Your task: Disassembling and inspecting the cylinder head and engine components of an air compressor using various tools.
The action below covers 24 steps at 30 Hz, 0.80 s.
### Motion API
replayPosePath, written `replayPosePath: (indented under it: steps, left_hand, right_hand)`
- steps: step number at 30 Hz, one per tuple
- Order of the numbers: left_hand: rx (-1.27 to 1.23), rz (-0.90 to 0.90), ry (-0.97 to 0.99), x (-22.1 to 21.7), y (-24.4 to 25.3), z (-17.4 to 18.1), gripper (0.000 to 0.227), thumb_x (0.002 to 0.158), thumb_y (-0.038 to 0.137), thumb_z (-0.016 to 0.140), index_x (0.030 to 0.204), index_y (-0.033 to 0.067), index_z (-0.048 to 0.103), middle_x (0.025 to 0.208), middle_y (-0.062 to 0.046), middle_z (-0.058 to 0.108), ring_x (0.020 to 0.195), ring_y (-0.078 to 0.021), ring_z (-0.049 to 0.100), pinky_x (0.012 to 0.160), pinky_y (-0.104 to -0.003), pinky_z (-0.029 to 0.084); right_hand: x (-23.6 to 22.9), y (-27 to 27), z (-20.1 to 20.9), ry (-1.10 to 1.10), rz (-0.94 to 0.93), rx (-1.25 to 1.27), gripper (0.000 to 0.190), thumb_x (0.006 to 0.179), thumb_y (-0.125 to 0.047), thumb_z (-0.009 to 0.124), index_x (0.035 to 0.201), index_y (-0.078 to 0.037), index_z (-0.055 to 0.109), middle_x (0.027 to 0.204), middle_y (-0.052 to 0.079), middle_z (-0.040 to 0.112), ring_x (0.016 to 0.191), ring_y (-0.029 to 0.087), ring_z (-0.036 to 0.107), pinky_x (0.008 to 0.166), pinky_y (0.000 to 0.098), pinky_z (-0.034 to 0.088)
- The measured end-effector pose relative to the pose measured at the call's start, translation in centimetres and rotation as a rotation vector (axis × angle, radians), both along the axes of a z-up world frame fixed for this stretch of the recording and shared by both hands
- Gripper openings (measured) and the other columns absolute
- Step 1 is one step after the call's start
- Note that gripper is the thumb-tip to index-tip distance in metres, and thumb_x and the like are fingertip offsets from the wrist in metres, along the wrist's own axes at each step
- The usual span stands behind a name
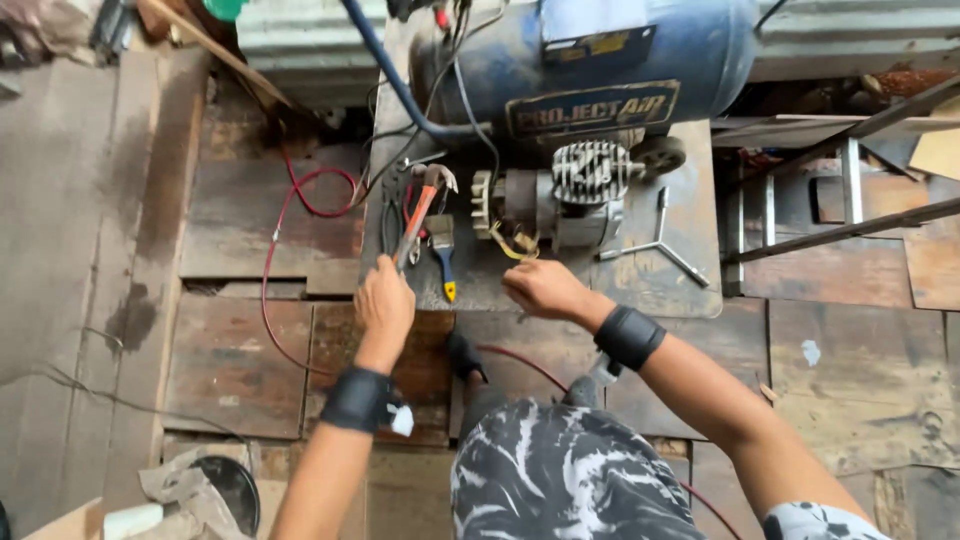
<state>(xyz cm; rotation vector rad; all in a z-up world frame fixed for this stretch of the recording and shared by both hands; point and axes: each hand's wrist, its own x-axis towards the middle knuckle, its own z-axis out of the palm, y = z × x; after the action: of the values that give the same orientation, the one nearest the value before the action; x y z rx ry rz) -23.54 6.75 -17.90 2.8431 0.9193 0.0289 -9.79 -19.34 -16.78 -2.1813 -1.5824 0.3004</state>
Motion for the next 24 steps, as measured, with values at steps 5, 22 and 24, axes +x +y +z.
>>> replayPosePath:
  steps: [5,22,24]
  left_hand:
    - [-0.373,-0.021,-0.536,2.2,-8.8,9.7,0.037,0.087,0.021,0.066,0.114,-0.0014,0.054,0.094,-0.03,0.068,0.087,-0.0518,0.067,0.075,-0.058,0.053]
    - [-0.799,-0.538,-0.491,19.1,-9.5,2.5,0.063,0.082,0.036,0.079,0.133,0.0023,0.062,0.131,-0.018,0.062,0.122,-0.0362,0.06,0.104,-0.044,0.049]
    - [-0.761,-0.551,-0.571,20.8,-10.5,0.2,0.072,0.08,0.036,0.083,0.138,-0.0004,0.058,0.136,-0.02,0.06,0.124,-0.0384,0.057,0.105,-0.045,0.047]
  right_hand:
    - [0.1,0.3,6.1,0.499,-0.224,0.331,0.04,0.105,-0.027,0.057,0.137,-0.003,0.057,0.118,0.018,0.071,0.109,0.03,0.068,0.093,0.0382,0.053]
    - [4.8,-12.9,4.7,0.231,-1.045,0.189,0.017,0.108,-0.021,0.056,0.108,-0.004,0.056,0.08,0.014,0.062,0.07,0.029,0.06,0.063,0.0427,0.047]
    - [2.6,-12.0,4.4,0.109,-1.048,0.059,0.018,0.105,-0.021,0.057,0.108,-0.003,0.059,0.08,0.02,0.065,0.073,0.037,0.065,0.066,0.0464,0.051]
